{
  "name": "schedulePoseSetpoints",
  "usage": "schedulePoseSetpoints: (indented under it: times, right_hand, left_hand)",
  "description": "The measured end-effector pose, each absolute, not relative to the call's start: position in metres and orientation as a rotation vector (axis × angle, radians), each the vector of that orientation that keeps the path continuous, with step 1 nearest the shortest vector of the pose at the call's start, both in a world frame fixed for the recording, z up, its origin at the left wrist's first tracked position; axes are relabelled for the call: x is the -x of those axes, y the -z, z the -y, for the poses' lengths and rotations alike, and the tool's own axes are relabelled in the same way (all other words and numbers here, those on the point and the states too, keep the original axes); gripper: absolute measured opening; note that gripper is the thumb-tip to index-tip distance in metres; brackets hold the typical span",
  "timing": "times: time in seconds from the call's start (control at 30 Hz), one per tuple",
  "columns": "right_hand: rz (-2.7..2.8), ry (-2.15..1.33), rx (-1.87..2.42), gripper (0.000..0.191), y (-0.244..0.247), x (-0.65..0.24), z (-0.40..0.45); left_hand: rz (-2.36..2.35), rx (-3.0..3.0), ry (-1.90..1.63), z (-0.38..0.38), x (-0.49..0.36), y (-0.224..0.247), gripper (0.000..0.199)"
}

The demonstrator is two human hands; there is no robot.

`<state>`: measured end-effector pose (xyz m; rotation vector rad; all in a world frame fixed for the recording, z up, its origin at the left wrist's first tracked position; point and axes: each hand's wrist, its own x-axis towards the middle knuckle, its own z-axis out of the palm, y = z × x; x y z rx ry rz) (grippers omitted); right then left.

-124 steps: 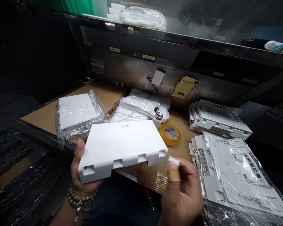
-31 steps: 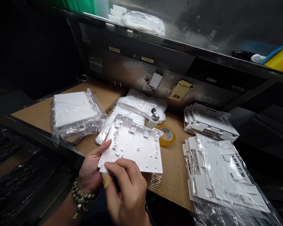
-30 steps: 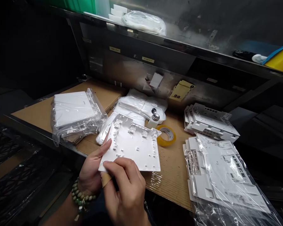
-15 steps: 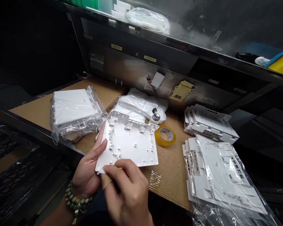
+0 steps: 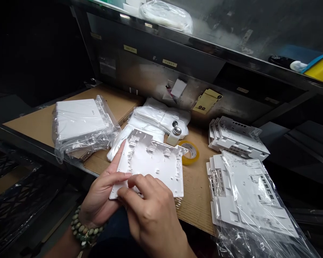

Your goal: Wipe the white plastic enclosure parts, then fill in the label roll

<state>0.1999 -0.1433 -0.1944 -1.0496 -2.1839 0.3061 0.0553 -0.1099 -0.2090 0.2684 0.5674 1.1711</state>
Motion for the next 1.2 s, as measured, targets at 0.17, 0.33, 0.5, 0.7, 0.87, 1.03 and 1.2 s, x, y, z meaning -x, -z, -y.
schedulePoseSetpoints:
  times: [0.17,0.33,0.5,0.7,0.87,1.03,1.2]
  right_hand:
    - [2.007,-0.403,1.158,0.019,0.186,-0.216,0.144]
    - [1.953,-0.380,1.172,0.021,0.189,-0.205,0.147]
    - [2.129,-0.276,1.122,0.022,0.195,-0.190,0.148]
    - [2.204,-0.408,1.100,0.021,0.188,-0.200,0.145]
    - [1.626,-0.391,1.272,0.015,0.196,-0.236,0.147]
    - [1.204,-0.227,1.473,0.024,0.221,-0.276,0.161]
    - [1.037,0.015,1.529,0.016,0.243,-0.291,0.172]
  left_hand:
    - [-0.477,-0.260,-1.151,0.108,-0.056,0.210,0.095]
    - [-0.527,-0.318,-1.160,0.106,-0.053,0.205,0.095]
    - [-0.582,-0.327,-1.159,0.108,-0.054,0.204,0.086]
    - [-0.570,-0.319,-1.174,0.106,-0.054,0.205,0.084]
    - [-0.514,-0.353,-1.218,0.099,-0.045,0.199,0.081]
    - [-0.567,-0.393,-1.260,0.091,-0.034,0.197,0.082]
    - [-0.616,-0.291,-1.247,0.085,-0.007,0.210,0.077]
